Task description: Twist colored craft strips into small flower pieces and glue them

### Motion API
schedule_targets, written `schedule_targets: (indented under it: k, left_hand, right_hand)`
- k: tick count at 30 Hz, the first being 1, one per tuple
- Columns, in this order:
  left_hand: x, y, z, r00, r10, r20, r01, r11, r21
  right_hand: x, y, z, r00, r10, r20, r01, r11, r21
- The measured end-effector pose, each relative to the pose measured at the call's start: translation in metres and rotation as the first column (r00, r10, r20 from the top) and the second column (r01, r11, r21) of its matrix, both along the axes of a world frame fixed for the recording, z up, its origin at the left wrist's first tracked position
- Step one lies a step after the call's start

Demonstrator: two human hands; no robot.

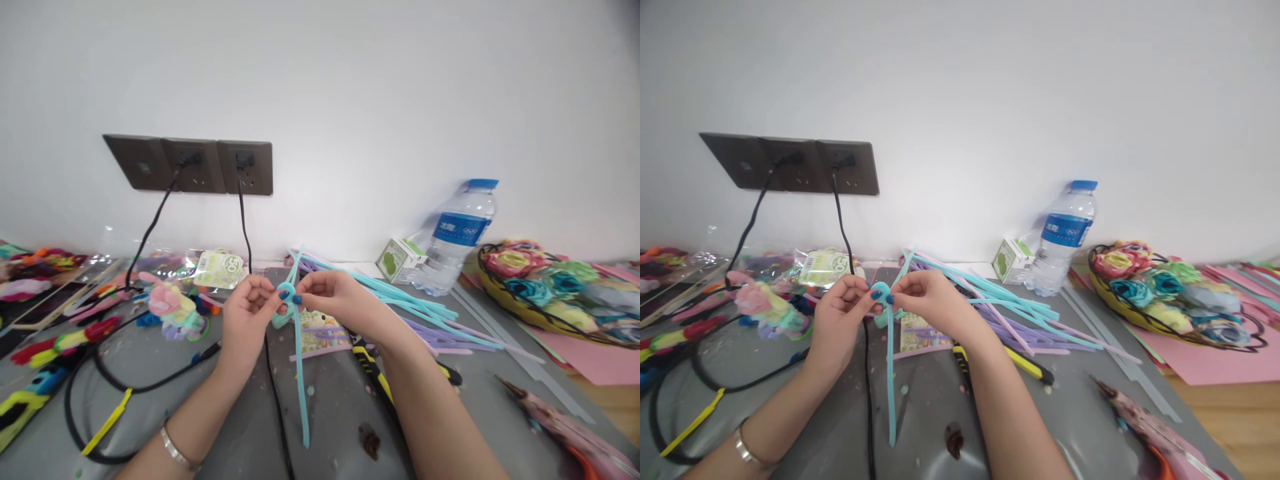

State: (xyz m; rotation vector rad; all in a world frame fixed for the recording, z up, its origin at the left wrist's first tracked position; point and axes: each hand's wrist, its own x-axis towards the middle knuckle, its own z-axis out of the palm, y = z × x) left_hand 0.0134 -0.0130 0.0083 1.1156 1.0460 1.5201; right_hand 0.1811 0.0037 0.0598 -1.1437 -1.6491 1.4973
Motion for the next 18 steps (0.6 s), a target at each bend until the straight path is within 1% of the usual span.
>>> schedule_targets:
  k: [4, 10, 13, 18]
  left_hand:
    - [0.0002, -0.0005, -0.0003, 1.000, -0.004, 0.013, 0.004, 1.000, -0.005]
    - [0.0005, -0.0013, -0.0010, 1.000, 0.001, 0.016, -0.001, 1.000, 0.002]
    - [0.0008, -0.0008, -0.0010, 1.000, -0.002, 0.005, 0.002, 1.000, 0.024]
    - [0.0010, -0.0005, -0.0013, 1.000, 0.000, -0.004, 0.000, 0.998, 0.071]
  right_hand:
    - [-0.0010, 0.0002, -0.0009, 1.000, -0.003, -0.029, 0.002, 1.000, -0.031]
    - [-0.0023, 0.0029, -0.0061, 0.998, -0.021, -0.056, 0.019, 0.999, -0.034]
    - [-0.0038, 0.0036, -0.0077, 0.997, -0.018, -0.072, 0.017, 1.000, -0.006]
    - [-0.0041, 0.0023, -0.0068, 0.998, -0.021, -0.061, 0.026, 0.996, 0.087]
